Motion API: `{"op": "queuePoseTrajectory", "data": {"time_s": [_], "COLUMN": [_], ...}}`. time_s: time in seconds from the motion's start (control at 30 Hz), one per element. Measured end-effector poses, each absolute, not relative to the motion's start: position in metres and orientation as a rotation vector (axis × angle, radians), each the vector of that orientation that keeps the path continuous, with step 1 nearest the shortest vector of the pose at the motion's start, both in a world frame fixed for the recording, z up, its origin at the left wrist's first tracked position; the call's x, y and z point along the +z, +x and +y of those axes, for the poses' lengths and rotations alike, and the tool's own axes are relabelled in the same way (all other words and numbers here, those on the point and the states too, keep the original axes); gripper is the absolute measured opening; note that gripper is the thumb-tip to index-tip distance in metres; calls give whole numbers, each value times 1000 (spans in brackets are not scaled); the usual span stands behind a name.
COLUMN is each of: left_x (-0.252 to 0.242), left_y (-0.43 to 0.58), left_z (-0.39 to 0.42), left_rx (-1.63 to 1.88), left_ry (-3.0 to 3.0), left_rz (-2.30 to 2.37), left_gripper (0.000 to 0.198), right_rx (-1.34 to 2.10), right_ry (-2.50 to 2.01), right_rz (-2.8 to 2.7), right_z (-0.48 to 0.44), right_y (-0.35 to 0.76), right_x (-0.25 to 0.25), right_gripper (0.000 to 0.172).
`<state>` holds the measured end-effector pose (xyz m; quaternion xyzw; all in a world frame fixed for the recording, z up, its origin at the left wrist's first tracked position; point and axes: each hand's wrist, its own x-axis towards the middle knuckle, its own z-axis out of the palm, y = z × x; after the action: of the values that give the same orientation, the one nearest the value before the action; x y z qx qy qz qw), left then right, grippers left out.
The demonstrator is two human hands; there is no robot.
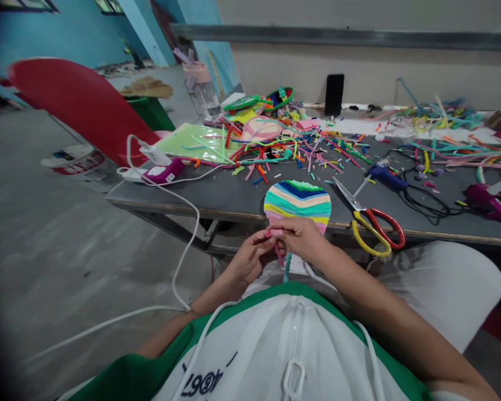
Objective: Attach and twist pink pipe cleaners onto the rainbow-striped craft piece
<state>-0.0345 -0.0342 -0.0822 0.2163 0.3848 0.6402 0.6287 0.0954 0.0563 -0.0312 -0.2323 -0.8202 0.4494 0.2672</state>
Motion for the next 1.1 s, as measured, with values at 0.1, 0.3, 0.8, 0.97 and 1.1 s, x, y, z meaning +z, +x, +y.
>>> {"op": "queuePoseTrajectory", "data": {"time_s": [0.1,0.3,0.8,0.97,1.1], "left_x": [-83,-83,-83,-82,-83], "left_y": [-35,-37,-37,-35,-33], "left_z": [-33,-34,-33,-32,-32], "left_rx": [1452,1453,1443,1457,1442], "left_ry": [451,511,430,420,462], "left_rz": [899,848,901,919,919], "left_gripper": [26,22,28,26,24], "right_rx": [1233,1096,1179,887,723], "right_ry": [-649,-391,-534,-558,-671], "right_rz": [-2175,-2401,-2300,-2574,-2883], "right_z": [57,58,53,55,53], "right_y": [101,111,129,123,121], "right_x": [-31,-29,-24,-7,6], "right_gripper": [21,28,31,33,22]}}
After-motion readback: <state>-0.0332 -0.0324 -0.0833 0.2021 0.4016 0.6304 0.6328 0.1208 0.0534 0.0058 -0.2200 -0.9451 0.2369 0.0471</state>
